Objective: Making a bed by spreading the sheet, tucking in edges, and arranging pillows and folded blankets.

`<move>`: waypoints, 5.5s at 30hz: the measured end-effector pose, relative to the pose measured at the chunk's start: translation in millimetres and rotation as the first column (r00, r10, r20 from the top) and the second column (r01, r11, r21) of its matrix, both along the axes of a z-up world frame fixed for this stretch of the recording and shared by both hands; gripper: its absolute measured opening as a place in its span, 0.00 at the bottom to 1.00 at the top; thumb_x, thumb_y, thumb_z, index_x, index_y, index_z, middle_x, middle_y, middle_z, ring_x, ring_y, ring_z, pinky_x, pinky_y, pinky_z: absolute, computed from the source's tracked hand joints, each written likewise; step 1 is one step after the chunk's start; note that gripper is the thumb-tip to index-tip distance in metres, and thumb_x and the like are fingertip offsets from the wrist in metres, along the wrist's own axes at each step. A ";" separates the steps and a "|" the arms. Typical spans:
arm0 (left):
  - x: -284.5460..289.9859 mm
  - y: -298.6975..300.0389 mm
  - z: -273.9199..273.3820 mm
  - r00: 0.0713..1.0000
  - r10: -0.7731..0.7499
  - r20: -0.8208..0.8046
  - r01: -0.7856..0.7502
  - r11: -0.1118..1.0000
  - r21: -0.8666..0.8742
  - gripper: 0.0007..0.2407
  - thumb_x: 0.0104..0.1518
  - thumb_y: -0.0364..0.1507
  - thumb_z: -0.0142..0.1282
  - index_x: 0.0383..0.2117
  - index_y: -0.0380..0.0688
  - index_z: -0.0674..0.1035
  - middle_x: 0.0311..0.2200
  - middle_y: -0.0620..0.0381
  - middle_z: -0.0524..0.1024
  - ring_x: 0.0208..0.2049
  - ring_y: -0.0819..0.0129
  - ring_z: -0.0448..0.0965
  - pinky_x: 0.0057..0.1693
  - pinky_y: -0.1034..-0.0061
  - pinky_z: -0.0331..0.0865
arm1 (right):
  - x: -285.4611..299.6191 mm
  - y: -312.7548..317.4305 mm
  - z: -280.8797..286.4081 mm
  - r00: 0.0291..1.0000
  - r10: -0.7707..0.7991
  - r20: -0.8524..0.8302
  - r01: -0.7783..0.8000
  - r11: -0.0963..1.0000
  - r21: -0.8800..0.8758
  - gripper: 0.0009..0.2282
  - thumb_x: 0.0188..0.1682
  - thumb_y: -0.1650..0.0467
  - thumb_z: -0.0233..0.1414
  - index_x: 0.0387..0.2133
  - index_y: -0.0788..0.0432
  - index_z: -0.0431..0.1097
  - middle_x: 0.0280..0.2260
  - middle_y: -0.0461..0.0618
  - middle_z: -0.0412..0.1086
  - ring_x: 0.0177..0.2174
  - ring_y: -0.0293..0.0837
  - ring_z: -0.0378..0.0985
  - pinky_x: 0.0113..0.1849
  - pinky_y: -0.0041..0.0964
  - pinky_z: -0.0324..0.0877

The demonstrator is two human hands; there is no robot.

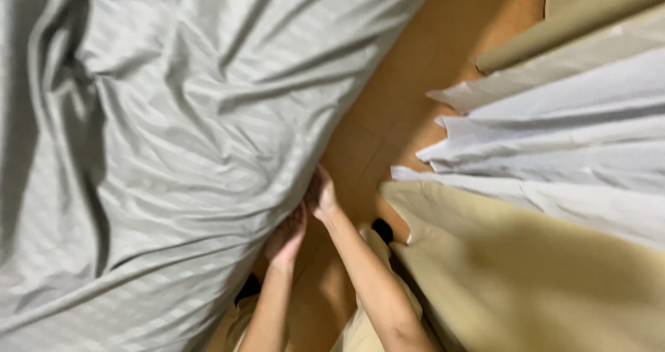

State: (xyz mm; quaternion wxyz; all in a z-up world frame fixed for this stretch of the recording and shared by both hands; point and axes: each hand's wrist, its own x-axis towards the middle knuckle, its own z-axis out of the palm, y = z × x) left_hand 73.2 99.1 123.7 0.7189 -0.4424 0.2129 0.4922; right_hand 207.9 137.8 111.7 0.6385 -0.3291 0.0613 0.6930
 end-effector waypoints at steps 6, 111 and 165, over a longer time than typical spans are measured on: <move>-11.5 -12.9 -83.5 0.910 -0.357 -0.210 0.365 0.931 -0.004 0.20 0.68 0.38 0.41 0.56 0.35 0.74 0.50 0.45 0.76 0.51 0.54 0.73 0.62 0.57 0.65 | -1.6 0.5 -66.2 0.992 0.060 0.115 -0.041 0.986 -0.159 0.26 0.59 0.57 0.39 0.60 0.66 0.64 0.58 0.62 0.66 0.56 0.56 0.67 0.60 0.52 0.61; 860.8 690.8 207.2 -0.553 0.829 0.078 0.655 0.491 -0.574 0.04 0.56 0.28 0.58 0.31 0.47 0.74 0.30 0.55 0.70 0.35 0.58 0.72 0.45 0.63 0.63 | 941.8 516.1 -219.1 0.383 0.614 0.690 0.105 0.714 -0.692 0.15 0.50 0.62 0.53 0.38 0.63 0.74 0.39 0.57 0.73 0.36 0.48 0.74 0.38 0.44 0.68; 788.6 451.0 -8.5 0.717 0.477 -0.508 -0.560 0.828 -0.013 0.35 0.60 0.56 0.34 0.69 0.46 0.62 0.69 0.51 0.61 0.67 0.47 0.62 0.68 0.45 0.59 | 1032.4 688.9 54.9 0.816 0.552 0.171 -0.370 0.726 -0.580 0.33 0.53 0.46 0.34 0.66 0.51 0.56 0.69 0.48 0.53 0.67 0.54 0.52 0.63 0.60 0.50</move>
